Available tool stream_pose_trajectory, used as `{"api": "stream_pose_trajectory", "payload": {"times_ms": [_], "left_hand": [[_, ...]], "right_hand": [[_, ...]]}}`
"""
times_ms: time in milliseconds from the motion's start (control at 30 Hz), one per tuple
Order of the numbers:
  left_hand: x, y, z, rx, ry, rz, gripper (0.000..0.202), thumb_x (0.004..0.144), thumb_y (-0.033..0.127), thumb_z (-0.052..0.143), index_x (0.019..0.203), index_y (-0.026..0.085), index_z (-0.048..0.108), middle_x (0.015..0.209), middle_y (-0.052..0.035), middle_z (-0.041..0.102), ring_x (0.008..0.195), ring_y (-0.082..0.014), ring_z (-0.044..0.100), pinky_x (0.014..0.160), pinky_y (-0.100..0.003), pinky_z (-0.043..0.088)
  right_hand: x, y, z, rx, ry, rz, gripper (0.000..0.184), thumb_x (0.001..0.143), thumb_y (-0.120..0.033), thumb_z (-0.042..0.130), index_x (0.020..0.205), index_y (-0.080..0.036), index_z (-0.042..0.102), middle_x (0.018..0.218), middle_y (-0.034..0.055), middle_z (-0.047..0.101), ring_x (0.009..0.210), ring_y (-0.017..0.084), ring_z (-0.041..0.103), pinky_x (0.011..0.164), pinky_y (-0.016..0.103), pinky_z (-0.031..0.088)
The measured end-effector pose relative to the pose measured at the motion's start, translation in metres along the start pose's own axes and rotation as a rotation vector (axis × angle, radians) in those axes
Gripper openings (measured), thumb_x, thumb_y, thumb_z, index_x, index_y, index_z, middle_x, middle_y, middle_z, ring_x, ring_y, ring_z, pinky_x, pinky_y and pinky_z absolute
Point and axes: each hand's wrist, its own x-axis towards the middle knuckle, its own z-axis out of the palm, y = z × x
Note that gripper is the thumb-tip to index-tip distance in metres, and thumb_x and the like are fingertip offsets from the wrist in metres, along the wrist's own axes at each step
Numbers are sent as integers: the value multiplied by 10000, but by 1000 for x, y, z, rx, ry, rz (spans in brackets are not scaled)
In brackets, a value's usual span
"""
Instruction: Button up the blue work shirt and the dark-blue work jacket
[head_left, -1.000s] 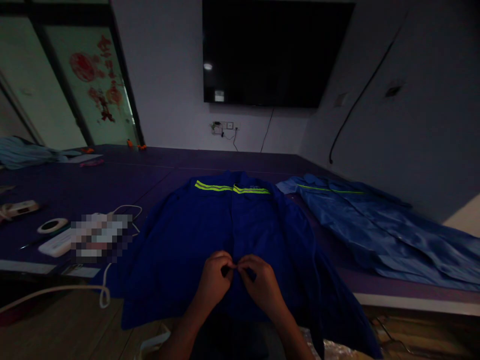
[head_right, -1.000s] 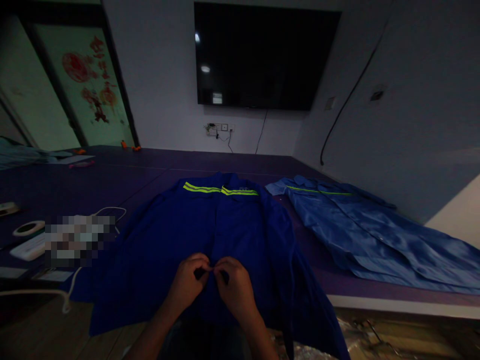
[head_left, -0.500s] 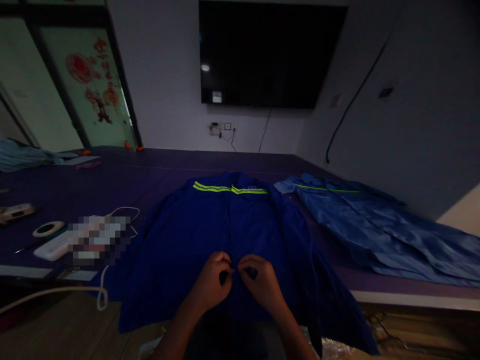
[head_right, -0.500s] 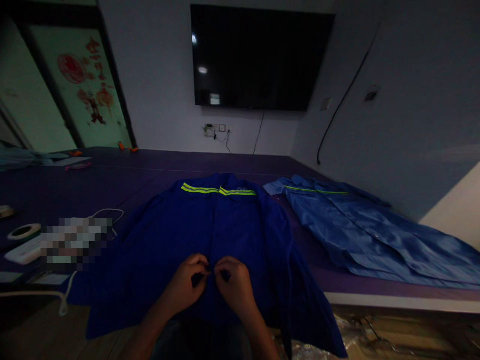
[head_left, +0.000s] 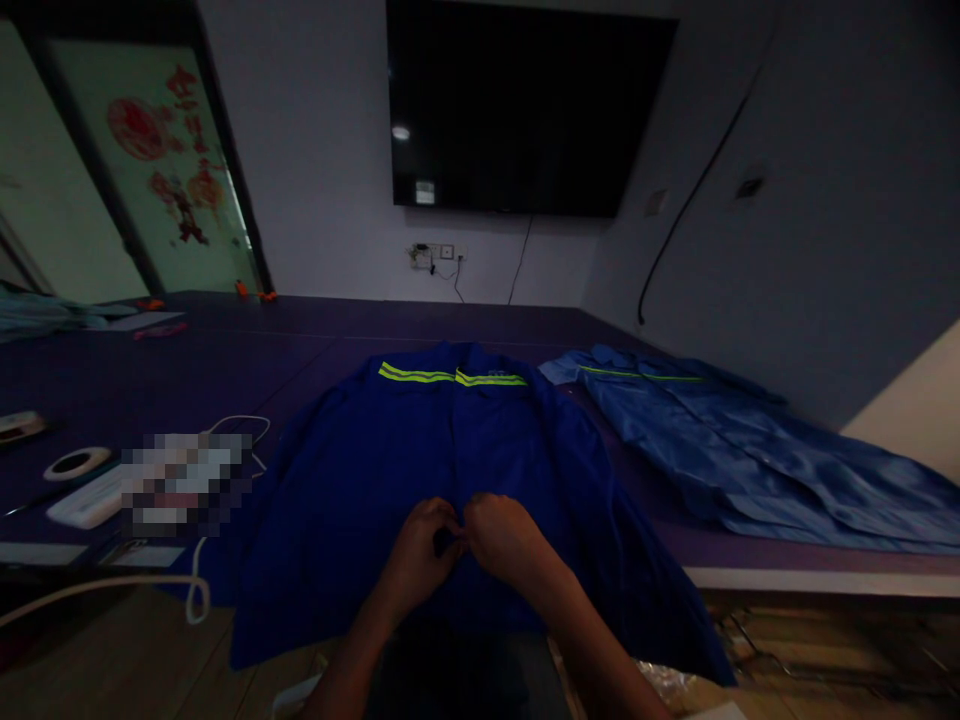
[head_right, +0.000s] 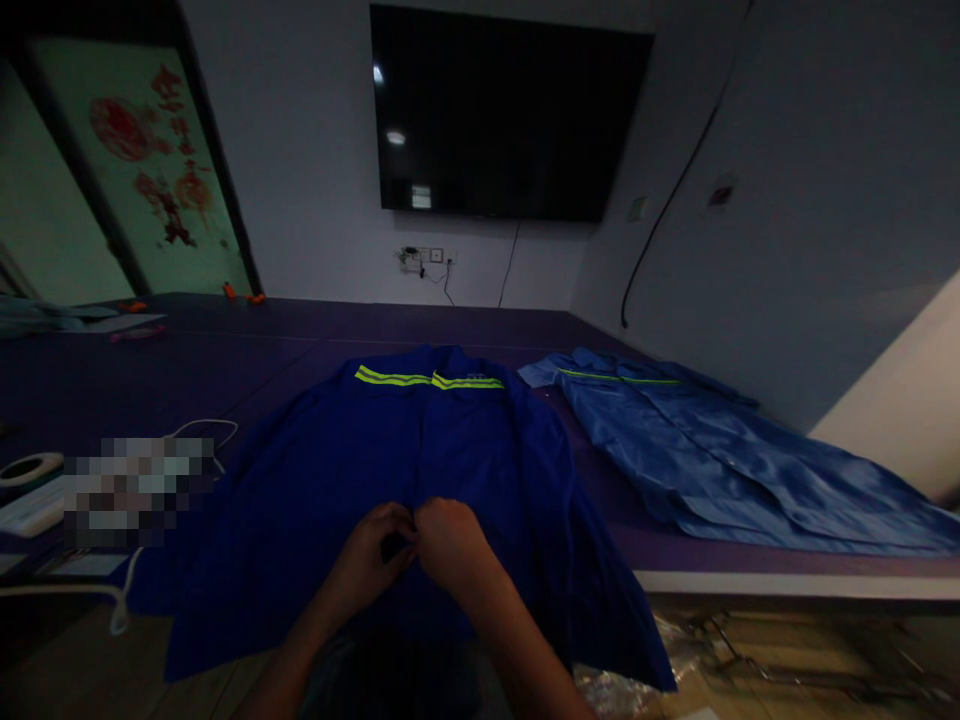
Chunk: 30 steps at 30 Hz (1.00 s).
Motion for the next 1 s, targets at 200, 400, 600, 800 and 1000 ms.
{"api": "stream_pose_trajectory", "payload": {"times_ms": [200,400,600,800,1000], "left_hand": [[1,4,-2,10,-20,-46,60,639,124,632,662,172,606,848,-44,612,864,-178,563,799,-317,426],[0,6,-3,27,-33,-21,59,673,129,608,710,173,598,882,-61,603,898,-186,551,812,-310,419],[-2,4,-2,49,-44,-33,60,670,127,604,695,173,575,878,-54,594,892,-185,542,806,-311,415],[1,5,2,96,32,-12,81,682,103,546,714,174,571,846,-51,599,868,-181,551,795,-310,429],[-45,12,3,1,448,-124,131,752,296,540,807,195,602,781,-40,626,730,-162,571,703,-270,454]], "right_hand": [[1,18,10,305,40,-11,172,721,-90,523,587,-161,603,572,20,595,537,133,551,471,209,299],[1,37,35,648,37,148,214,745,-225,536,548,-147,570,441,-45,447,420,84,397,403,184,227],[2,41,44,741,51,150,206,758,-263,516,598,-145,569,481,-45,452,457,85,395,428,182,251],[-2,34,32,545,101,159,244,776,-258,530,550,-169,557,474,-18,497,447,107,449,436,205,253],[-34,10,8,369,427,212,216,832,-276,534,646,-192,604,582,11,587,516,128,538,497,218,351]]}}
